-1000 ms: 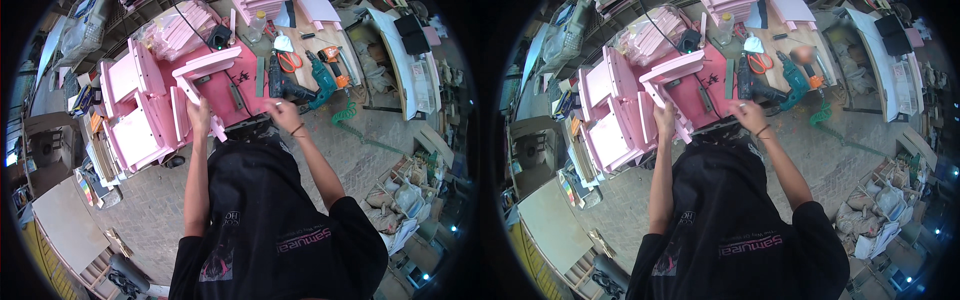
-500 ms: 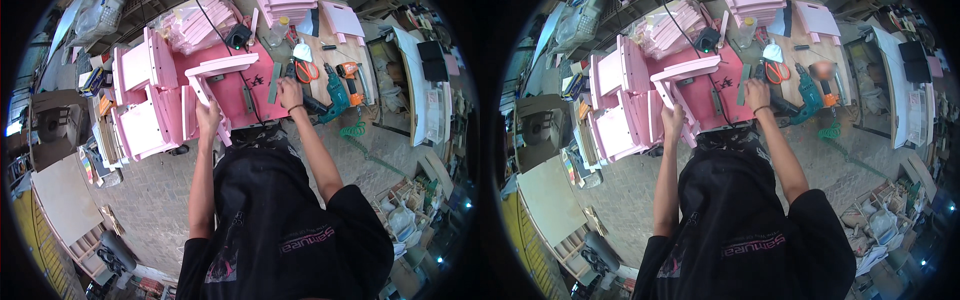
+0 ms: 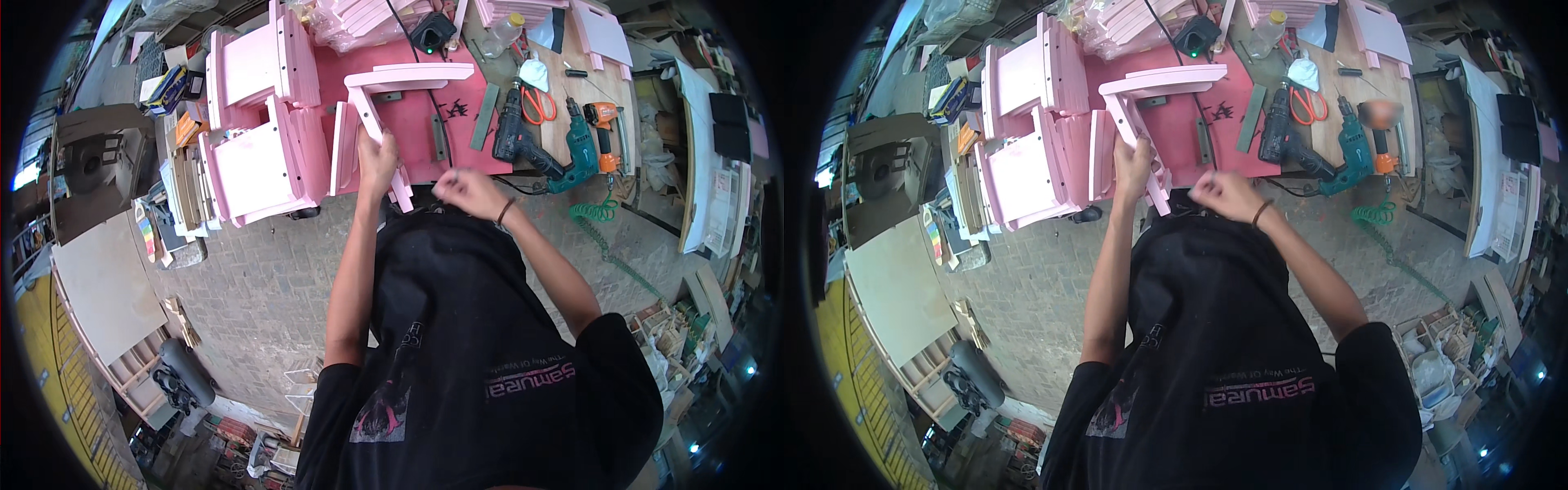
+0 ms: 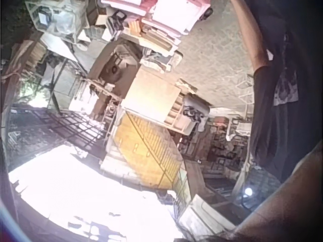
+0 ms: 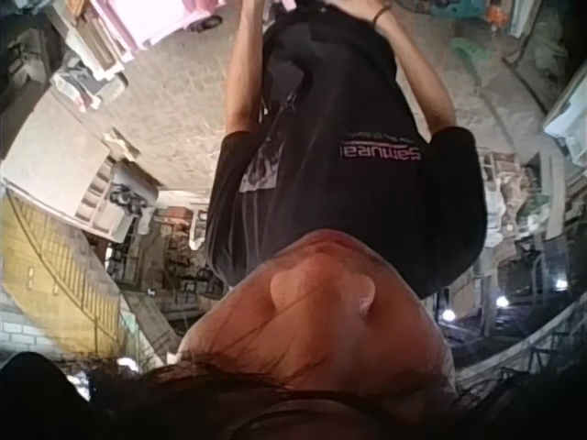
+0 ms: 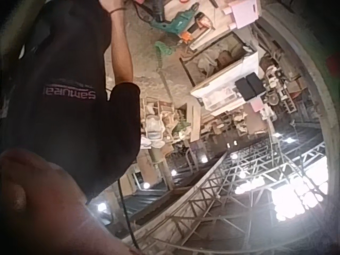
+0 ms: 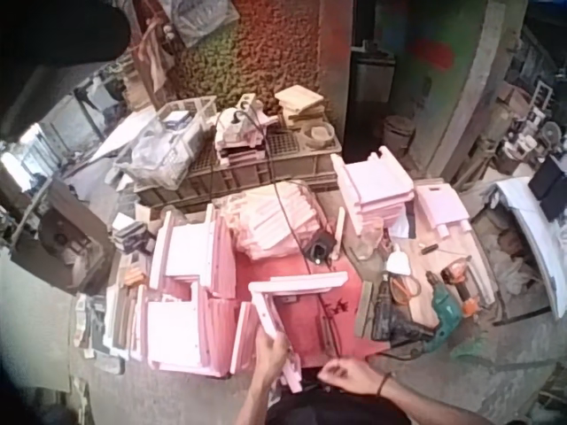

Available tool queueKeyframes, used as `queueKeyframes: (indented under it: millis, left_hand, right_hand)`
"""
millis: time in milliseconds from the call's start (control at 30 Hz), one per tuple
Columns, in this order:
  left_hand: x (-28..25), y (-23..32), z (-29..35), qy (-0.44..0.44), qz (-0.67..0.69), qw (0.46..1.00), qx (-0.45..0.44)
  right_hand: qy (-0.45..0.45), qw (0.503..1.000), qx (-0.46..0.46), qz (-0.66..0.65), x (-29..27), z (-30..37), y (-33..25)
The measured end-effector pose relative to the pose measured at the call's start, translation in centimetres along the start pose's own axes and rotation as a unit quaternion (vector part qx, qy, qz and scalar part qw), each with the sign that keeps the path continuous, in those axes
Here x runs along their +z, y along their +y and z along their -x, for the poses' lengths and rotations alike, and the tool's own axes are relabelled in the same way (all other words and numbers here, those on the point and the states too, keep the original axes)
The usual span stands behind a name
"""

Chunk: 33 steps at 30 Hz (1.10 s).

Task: The recorder is assembling pink-painted wooden panels, measuring and drilling holes to construct a furniture piece.

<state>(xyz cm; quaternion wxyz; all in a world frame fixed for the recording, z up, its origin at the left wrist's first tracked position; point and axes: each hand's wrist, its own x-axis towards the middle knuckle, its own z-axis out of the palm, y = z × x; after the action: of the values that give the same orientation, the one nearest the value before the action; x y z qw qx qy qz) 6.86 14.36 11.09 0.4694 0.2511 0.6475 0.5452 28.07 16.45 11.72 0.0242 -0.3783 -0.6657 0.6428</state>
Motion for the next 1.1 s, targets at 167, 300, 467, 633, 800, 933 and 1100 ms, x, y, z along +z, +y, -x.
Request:
queueKeyframes:
  millis: [167,300,467,633,800,933,1100]
  left_hand:
    - [-0.3,-0.6,-0.6,-0.022,0.002,1.0,-0.011]
    - [0.1,-1.0,-0.8,0.007,-0.029,0.999,0.016]
    - [0.1,-0.9,-0.9,-0.014,-0.029,0.999,0.022]
    - [0.0,-1.3,-1.2,0.004,-0.043,0.998,0.041]
    - [0.2,-0.6,-0.9,0.012,-0.065,0.997,0.041]
    - [0.2,-1.0,-0.6,0.071,-0.115,0.988,0.076]
    - [0.2,0.6,0.6,0.101,-0.301,0.934,0.162]
  right_hand:
    - [0.022,0.981,0.006,-0.192,6.9,-0.5,0.2]
    - [0.109,0.994,-0.009,0.025,7.8,0.6,-2.4]
    - [0.227,0.921,-0.021,0.316,10.2,0.5,-3.8]
    - [0.26,0.893,0.023,0.368,11.3,0.0,-4.2]
    - [0.281,0.886,0.037,0.366,11.7,-0.5,-3.7]
    - [0.275,0.894,0.044,0.35,12.0,-0.6,-4.1]
    - [0.291,0.892,0.063,0.341,12.0,-0.4,-4.0]
